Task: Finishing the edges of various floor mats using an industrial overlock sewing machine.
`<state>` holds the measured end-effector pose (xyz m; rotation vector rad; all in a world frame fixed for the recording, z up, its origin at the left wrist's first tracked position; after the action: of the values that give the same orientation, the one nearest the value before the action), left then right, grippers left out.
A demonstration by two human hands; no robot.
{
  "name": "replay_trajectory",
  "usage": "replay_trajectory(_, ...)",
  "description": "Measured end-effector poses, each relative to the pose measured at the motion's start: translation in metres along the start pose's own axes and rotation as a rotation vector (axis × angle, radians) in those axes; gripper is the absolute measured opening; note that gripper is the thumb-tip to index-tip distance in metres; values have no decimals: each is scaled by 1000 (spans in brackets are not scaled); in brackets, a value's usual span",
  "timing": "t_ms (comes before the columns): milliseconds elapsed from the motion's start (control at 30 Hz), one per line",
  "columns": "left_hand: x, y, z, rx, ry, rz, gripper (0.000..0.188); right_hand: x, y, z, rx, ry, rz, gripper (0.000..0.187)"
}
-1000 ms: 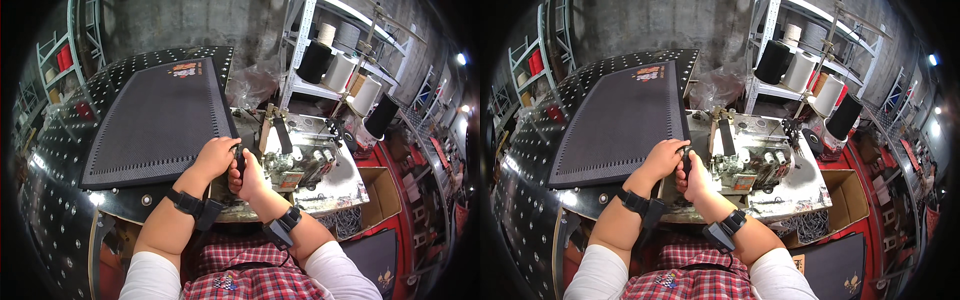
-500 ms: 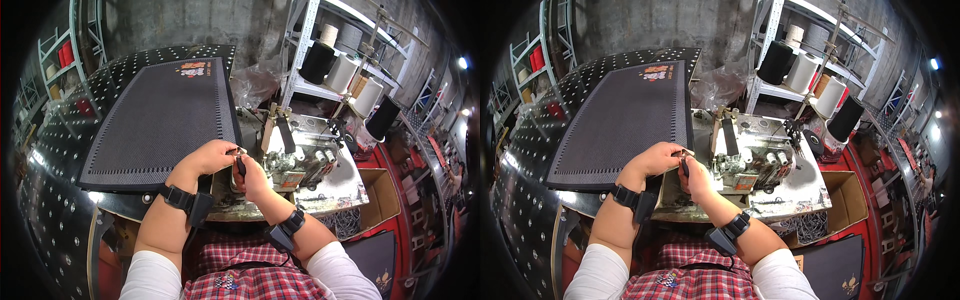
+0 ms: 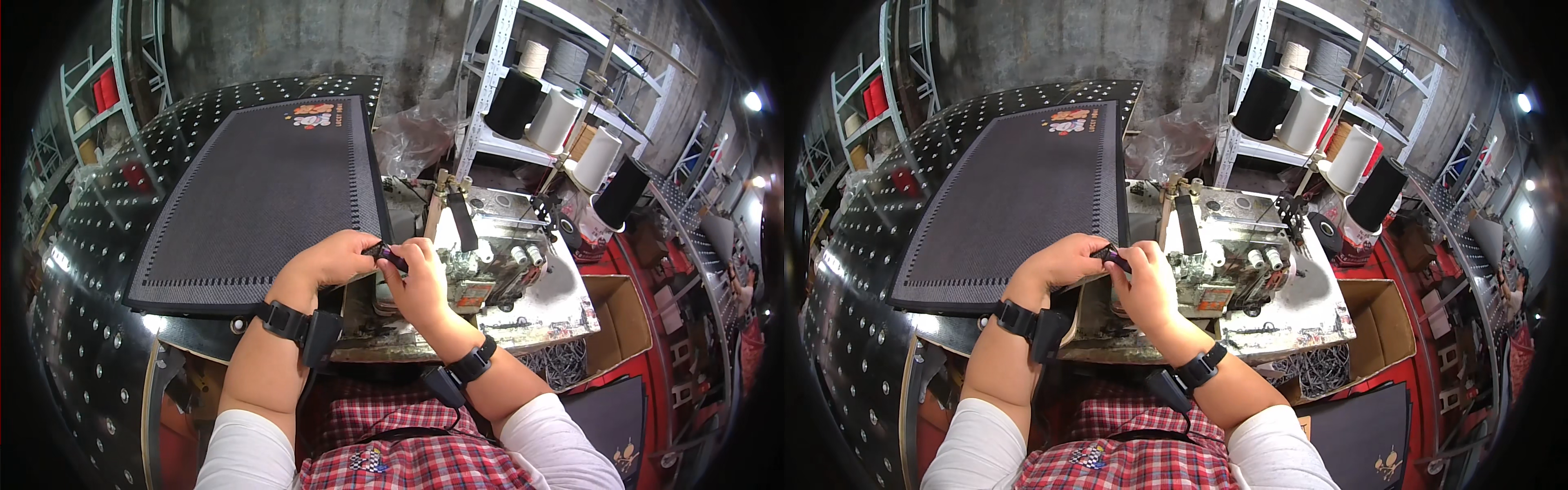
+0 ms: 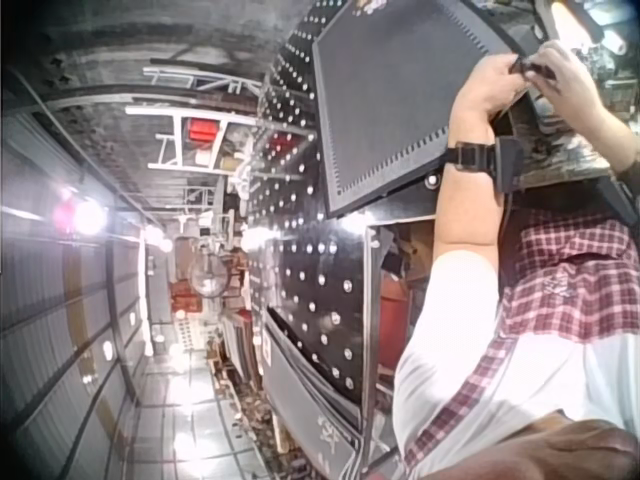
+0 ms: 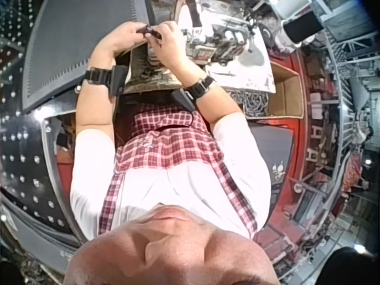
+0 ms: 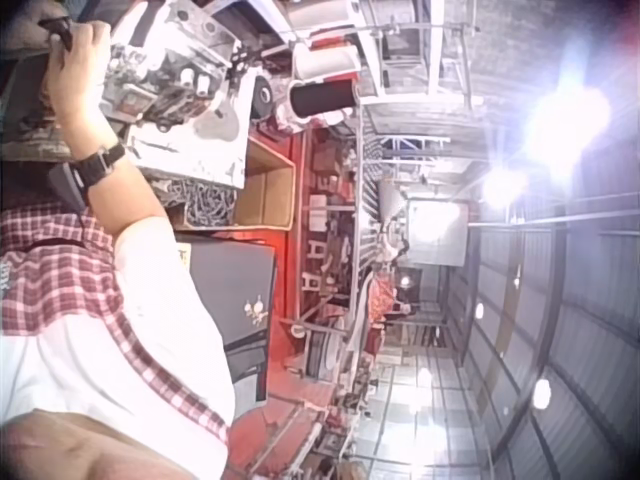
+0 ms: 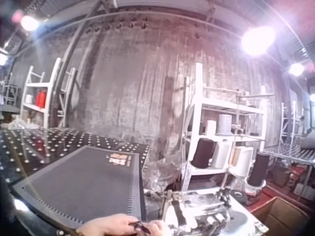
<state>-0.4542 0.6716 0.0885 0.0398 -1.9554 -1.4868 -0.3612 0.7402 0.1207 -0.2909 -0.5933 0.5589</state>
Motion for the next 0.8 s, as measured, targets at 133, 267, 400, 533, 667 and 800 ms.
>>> replay_trajectory(133,1,5,-1,-70,9,-180,24,2,8,-24,-58,-64,-49,23)
replay_trajectory(267,2,18,-4,-79,16,-26,28,24,6,-44,-236,-101,-16,25)
replay_trajectory(400,8,14,-12,-99,142,19,25,12,18,-65,-456,-268,71,25)
replay_trajectory(533,-1,28,-60,39,254,-2,22,-24,49,-101,-883,-395,640,21)
replay_trajectory(667,-20,18,-149,180,192,-88,23,-44,22,-97,-1072,-481,874,31)
replay_trajectory(800,-57,14,-222,174,20,-427,23,-58,18,-90,-1087,-423,794,32)
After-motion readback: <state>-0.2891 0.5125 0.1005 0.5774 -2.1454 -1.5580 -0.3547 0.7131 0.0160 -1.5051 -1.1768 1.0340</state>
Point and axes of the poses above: each hand's wrist, its own z-axis towards the middle knuckle, its own x-axis out of the back of the hand, y = z × x, the point moved 8 cm from there along z, towards the middle knuckle, and after that the axes turned 6 degrees about x, right-handed, at the moved point
